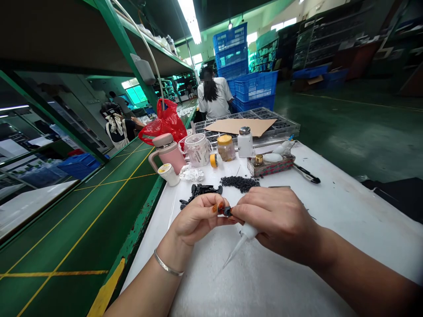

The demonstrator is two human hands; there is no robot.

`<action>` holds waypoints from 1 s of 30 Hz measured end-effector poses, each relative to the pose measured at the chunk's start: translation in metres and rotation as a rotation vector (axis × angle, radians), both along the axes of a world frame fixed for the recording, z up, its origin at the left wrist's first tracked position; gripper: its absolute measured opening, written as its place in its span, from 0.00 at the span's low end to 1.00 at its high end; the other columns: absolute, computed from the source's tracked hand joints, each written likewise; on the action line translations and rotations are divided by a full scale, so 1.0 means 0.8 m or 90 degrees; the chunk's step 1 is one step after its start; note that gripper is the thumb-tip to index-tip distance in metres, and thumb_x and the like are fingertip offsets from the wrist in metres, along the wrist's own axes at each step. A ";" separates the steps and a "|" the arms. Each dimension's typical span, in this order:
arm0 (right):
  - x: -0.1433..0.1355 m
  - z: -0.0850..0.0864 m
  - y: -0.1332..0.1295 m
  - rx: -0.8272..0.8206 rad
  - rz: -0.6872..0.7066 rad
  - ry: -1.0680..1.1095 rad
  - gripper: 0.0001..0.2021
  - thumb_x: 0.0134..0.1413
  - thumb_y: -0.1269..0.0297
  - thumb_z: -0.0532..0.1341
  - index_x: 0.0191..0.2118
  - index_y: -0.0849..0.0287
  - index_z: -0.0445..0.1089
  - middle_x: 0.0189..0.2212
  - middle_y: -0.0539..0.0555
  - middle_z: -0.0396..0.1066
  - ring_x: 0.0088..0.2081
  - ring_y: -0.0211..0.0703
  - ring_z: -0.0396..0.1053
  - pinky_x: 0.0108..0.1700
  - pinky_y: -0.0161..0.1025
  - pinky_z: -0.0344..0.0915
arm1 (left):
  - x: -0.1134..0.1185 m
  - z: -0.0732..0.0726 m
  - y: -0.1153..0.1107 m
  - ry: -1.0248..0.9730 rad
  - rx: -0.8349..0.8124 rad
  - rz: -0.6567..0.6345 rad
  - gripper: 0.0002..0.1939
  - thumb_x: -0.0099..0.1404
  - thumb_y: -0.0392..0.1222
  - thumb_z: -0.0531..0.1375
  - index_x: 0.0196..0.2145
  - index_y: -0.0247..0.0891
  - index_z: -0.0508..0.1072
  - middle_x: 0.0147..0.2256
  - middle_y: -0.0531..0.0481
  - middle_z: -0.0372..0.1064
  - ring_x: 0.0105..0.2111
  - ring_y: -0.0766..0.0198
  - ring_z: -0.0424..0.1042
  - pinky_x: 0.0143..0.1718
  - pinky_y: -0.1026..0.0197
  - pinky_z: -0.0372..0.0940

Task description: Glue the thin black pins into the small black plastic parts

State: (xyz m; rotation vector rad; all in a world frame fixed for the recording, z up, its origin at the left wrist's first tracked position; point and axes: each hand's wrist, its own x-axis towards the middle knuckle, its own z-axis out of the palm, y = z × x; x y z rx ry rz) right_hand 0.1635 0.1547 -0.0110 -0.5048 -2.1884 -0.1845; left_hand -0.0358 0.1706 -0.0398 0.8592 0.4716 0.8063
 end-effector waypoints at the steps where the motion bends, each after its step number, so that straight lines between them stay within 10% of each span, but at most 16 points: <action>1: 0.000 0.000 0.000 0.003 -0.001 -0.002 0.13 0.60 0.76 0.50 0.28 0.61 0.69 0.21 0.52 0.67 0.25 0.39 0.62 0.27 0.36 0.52 | 0.000 0.000 0.000 0.000 -0.001 -0.001 0.06 0.54 0.34 0.67 0.28 0.31 0.72 0.30 0.49 0.66 0.29 0.65 0.68 0.33 0.64 0.61; 30: 0.002 -0.003 0.003 -0.037 0.043 -0.006 0.12 0.56 0.78 0.53 0.27 0.62 0.70 0.24 0.52 0.69 0.25 0.38 0.59 0.27 0.37 0.50 | 0.002 0.002 -0.001 -0.003 0.045 -0.001 0.05 0.55 0.33 0.66 0.26 0.31 0.72 0.27 0.50 0.66 0.28 0.66 0.65 0.30 0.65 0.59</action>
